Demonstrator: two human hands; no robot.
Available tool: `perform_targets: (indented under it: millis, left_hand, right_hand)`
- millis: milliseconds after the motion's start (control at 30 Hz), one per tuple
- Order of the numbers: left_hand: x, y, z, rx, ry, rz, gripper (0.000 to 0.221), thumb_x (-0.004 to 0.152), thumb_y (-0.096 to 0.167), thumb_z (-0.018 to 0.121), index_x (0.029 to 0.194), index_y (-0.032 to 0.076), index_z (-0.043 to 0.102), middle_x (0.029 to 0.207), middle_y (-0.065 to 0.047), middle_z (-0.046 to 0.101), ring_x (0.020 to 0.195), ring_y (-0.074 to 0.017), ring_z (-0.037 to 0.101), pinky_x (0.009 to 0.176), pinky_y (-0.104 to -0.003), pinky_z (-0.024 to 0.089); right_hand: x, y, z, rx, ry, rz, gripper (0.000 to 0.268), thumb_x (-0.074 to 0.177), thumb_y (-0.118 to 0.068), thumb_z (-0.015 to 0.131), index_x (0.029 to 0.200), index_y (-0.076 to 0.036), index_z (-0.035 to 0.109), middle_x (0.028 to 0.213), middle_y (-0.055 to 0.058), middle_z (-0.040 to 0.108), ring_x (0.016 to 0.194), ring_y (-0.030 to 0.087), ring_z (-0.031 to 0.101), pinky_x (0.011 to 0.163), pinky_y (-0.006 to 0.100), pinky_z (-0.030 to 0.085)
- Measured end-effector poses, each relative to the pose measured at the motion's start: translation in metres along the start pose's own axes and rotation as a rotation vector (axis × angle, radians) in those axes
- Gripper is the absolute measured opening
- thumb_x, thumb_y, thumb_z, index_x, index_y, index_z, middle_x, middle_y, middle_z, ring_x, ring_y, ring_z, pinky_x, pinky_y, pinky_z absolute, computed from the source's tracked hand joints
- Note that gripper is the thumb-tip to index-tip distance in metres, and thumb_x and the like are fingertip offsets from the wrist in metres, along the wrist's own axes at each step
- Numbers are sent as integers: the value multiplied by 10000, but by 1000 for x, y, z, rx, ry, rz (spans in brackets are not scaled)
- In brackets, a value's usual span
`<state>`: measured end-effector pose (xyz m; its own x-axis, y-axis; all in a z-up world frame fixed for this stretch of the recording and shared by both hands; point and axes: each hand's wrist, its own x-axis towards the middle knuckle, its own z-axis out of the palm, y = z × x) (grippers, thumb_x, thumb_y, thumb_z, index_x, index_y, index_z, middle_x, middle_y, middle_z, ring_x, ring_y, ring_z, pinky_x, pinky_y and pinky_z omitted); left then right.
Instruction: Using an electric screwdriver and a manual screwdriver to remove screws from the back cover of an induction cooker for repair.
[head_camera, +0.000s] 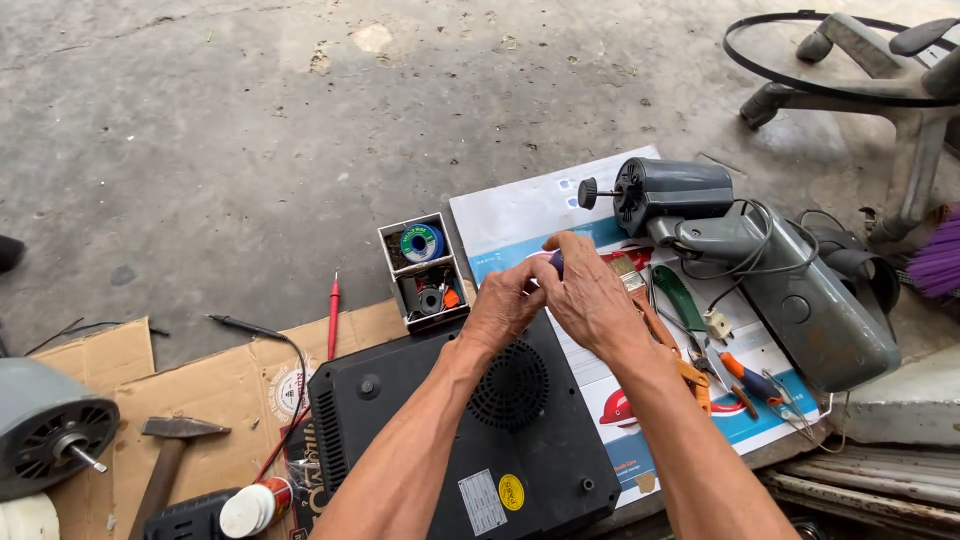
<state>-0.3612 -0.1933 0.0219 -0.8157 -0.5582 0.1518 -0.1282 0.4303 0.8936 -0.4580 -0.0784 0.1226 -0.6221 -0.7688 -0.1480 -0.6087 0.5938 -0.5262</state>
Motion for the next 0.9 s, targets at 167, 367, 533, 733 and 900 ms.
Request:
perform_targets:
  millis: [167, 367, 533, 733, 900]
  left_hand:
    - [-5, 18, 7, -77, 77, 53, 161, 983, 269, 852, 1074, 216, 731, 980, -1, 871, 765, -204, 825, 712, -352, 651]
    - [-7, 11, 22, 32, 265, 40, 236, 965, 238, 841, 956, 190, 611, 896, -15, 776, 748, -240, 800, 686, -422, 651]
    - [-15, 36, -8, 30, 124, -16, 291, 952, 280, 832, 1125, 224, 605, 972, -33, 737, 855, -278, 809, 783, -486, 665]
    - [-11, 16, 1, 43, 30, 25, 179, 1007, 250, 804, 1031, 146, 660, 788, -84, 764, 793, -391, 787, 738, -497, 640]
    - [-8, 6, 19, 41, 284, -47, 405, 886, 367, 939, 867, 214, 564, 813, 15, 707, 780, -220, 800, 750, -404, 639]
  right_hand:
    - [-4, -23, -21, -131, 209, 210, 630, 1033, -820, 511, 1320, -292, 701, 1245, 83, 675, 1097, 442, 768, 980, 623, 596]
    - [2, -14, -2, -238, 200, 184, 469, 1003, -683, 606, 1132, -259, 761, 972, 145, 793, 985, 471, 806, 897, 605, 623]
    - [-8, -23, -22, -157, 40, 32, 301, 1077, -438, 564, 1287, -316, 743, 1095, 134, 743, 1049, 479, 777, 967, 607, 616]
    - [-12, -26, -31, -167, -13, -91, 294, 1105, -180, 562, 1294, -265, 770, 1066, 129, 601, 1032, 451, 764, 922, 574, 629]
    - [-14, -24, -37, -85, 123, 68, 541, 1060, -608, 628, 1299, -156, 805, 1051, 195, 773, 1056, 472, 786, 968, 644, 594]
